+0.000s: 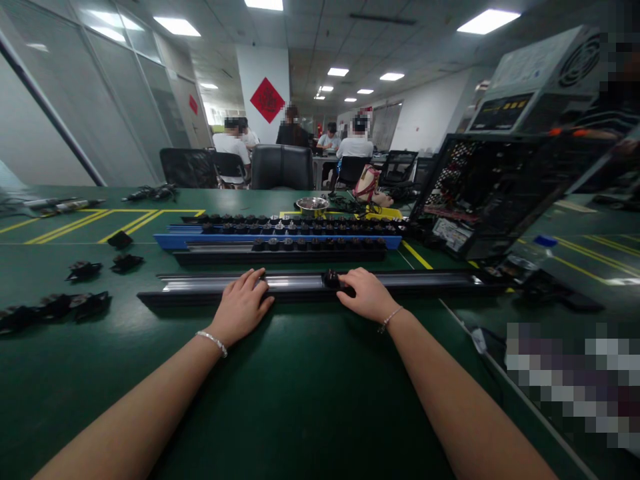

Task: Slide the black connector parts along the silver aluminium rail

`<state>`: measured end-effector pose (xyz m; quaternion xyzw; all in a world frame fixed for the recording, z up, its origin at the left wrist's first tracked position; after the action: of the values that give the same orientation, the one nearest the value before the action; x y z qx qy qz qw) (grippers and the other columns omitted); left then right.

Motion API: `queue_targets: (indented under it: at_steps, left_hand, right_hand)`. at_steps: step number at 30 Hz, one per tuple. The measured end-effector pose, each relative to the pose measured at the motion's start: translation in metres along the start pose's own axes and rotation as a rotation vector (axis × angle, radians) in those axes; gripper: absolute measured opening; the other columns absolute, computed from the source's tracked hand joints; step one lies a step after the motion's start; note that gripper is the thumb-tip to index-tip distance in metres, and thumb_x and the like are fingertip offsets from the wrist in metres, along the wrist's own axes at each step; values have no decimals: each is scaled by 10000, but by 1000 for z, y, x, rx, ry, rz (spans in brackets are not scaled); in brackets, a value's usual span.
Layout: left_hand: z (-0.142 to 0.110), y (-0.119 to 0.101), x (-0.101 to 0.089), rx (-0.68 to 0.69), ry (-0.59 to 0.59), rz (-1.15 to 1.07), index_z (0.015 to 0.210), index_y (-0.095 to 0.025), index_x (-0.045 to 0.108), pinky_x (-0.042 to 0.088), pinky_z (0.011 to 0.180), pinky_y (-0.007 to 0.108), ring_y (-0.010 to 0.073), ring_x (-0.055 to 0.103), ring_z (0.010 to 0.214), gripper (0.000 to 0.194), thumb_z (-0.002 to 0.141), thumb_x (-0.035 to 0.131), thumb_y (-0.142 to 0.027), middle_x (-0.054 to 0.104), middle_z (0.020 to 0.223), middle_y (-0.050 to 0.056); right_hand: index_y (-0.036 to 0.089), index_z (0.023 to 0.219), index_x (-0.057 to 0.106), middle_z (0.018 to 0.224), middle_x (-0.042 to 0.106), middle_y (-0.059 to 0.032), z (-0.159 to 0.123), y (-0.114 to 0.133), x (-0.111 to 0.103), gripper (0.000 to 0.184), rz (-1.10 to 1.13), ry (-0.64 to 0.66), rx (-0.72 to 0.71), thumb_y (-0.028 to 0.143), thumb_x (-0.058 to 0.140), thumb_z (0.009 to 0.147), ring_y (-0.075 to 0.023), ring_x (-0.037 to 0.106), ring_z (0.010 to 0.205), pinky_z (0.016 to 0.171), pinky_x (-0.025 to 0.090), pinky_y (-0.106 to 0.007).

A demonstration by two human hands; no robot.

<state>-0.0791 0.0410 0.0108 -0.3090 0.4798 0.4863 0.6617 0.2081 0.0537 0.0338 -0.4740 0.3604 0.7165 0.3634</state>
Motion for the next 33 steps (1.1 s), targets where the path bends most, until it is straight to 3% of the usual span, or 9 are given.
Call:
queue_targets:
  at_steps: [13, 20, 33]
  left_hand:
    - [0, 0, 0, -23, 9, -60, 1147, -266, 575, 340, 1012, 478, 280, 350, 1307, 365, 872, 396, -426, 433, 1402, 72]
    - [0, 0, -1, -29, 3, -64, 1319, -292, 445, 340, 1010, 471, 275, 348, 1307, 464, 876, 390, -419, 432, 1404, 69]
    - [0, 0, 0, -34, 5, -67, 1302, -245, 461, 342, 1018, 467, 271, 344, 1309, 475, 866, 403, -424, 433, 1407, 71]
  right_hand:
    - [154, 1138, 588, 1024, 627, -90, 1, 8, 3, 397, -22, 37, -25, 361, 536, 803, -218, 515, 985, 888, 388, -338]
    - [143, 1188, 560, 1072, 624, -100, 2, 14, 3, 442, -20, 62, -24, 362, 522, 806, -226, 512, 1027, 918, 379, -348]
    - [149, 1238, 525, 1171, 612, -104, 3, 17, 8, 478, -23, 68, -28, 354, 526, 806, -227, 521, 1083, 961, 367, -356]
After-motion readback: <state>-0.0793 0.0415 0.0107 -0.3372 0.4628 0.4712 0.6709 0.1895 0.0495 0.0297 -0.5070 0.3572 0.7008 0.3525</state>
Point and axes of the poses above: each hand's wrist, its own z-axis towards the middle knuckle, its own x-axis out of the palm, y = z × x, the point moved 1 cm from there along z, towards the middle knuckle
